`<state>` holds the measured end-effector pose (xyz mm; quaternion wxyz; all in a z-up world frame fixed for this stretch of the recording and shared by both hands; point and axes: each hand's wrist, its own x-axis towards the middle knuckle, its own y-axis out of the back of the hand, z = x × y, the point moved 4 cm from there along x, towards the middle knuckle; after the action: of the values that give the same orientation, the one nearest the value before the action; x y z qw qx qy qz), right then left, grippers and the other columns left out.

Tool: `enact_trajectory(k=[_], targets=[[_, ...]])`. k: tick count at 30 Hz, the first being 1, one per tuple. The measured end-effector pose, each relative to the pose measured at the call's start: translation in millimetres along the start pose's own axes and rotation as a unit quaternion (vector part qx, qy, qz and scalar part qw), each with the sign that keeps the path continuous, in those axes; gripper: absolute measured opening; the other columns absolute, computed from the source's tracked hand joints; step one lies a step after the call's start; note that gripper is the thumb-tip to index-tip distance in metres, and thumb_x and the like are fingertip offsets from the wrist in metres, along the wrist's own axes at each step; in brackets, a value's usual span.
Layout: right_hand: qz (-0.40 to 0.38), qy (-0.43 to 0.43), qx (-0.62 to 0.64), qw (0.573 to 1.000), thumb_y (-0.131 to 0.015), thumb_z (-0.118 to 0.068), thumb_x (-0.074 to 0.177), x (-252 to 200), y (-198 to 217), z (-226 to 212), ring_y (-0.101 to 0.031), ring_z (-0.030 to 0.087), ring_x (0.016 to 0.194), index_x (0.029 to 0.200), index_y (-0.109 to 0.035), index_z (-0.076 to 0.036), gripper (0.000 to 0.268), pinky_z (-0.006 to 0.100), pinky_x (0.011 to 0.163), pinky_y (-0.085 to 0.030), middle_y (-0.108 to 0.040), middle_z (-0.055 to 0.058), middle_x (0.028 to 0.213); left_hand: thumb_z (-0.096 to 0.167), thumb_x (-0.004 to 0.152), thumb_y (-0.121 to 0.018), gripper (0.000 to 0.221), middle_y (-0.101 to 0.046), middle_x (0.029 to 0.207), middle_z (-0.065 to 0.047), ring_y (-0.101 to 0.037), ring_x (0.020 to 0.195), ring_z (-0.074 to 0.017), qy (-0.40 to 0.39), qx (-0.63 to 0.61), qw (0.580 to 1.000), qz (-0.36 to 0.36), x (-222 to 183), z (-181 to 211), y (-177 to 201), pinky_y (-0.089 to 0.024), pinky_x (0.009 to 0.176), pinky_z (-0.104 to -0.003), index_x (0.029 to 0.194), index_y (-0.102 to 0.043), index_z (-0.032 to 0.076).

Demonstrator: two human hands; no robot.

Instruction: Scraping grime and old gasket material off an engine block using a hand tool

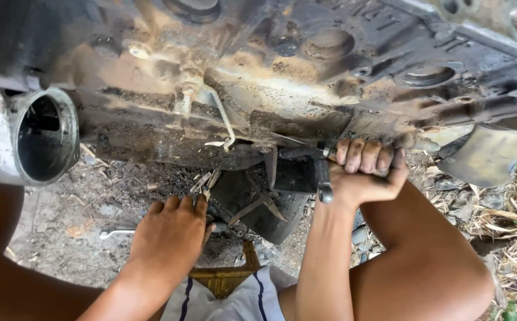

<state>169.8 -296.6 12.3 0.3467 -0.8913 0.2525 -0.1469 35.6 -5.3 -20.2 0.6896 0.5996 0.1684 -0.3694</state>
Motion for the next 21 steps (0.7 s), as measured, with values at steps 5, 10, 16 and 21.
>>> enact_trajectory(k=[5, 10, 16, 21], targets=[[0.055, 0.063, 0.000, 0.997, -0.060, -0.033, 0.097, -3, -4, -41, -0.035, 0.010, 0.038, 0.059, -0.052, -0.021, 0.041, 0.040, 0.078, -0.067, -0.037, -0.009, 0.047, 0.048, 0.118, -0.052, 0.063, -0.077, 0.131, -0.023, -0.082, 0.106, -0.0340, -0.002, 0.005, 1.000, 0.014, -2, -1, 5, -0.071, 0.093, -0.041, 0.155, -0.055, -0.004], [-0.002, -0.015, 0.036, 0.999, -0.056, -0.041, 0.103, -3, 10, 10, -0.036, 0.009, 0.037, 0.064, -0.060, -0.026, 0.042, 0.028, 0.040, -0.027, -0.041, -0.012, 0.049, 0.049, 0.119, -0.051, 0.064, -0.077, 0.131, -0.021, -0.081, 0.108, -0.0332, -0.008, 0.006, 1.000, 0.024, 1, -2, -2, -0.069, 0.093, -0.042, 0.152, -0.057, -0.004], [0.032, 0.117, -0.071, 0.990, -0.053, -0.036, 0.101, -10, 0, -37, -0.030, 0.009, 0.039, 0.061, -0.043, -0.023, 0.043, 0.026, 0.043, -0.031, -0.031, -0.010, 0.050, 0.049, 0.119, -0.049, 0.059, -0.079, 0.125, -0.019, -0.080, 0.107, -0.0325, 0.012, 0.002, 1.000, 0.021, 1, -7, 2, -0.067, 0.096, -0.044, 0.146, -0.061, -0.003], [-0.062, 0.032, 0.028, 0.997, -0.056, -0.035, 0.106, -9, -17, 2, -0.032, 0.006, 0.039, 0.072, -0.061, -0.023, 0.037, 0.026, 0.040, -0.029, -0.038, -0.013, 0.053, 0.049, 0.119, -0.050, 0.061, -0.078, 0.128, -0.019, -0.080, 0.108, -0.0336, 0.002, 0.003, 1.000, 0.026, 5, -3, -1, -0.067, 0.096, -0.046, 0.151, -0.059, -0.002]])
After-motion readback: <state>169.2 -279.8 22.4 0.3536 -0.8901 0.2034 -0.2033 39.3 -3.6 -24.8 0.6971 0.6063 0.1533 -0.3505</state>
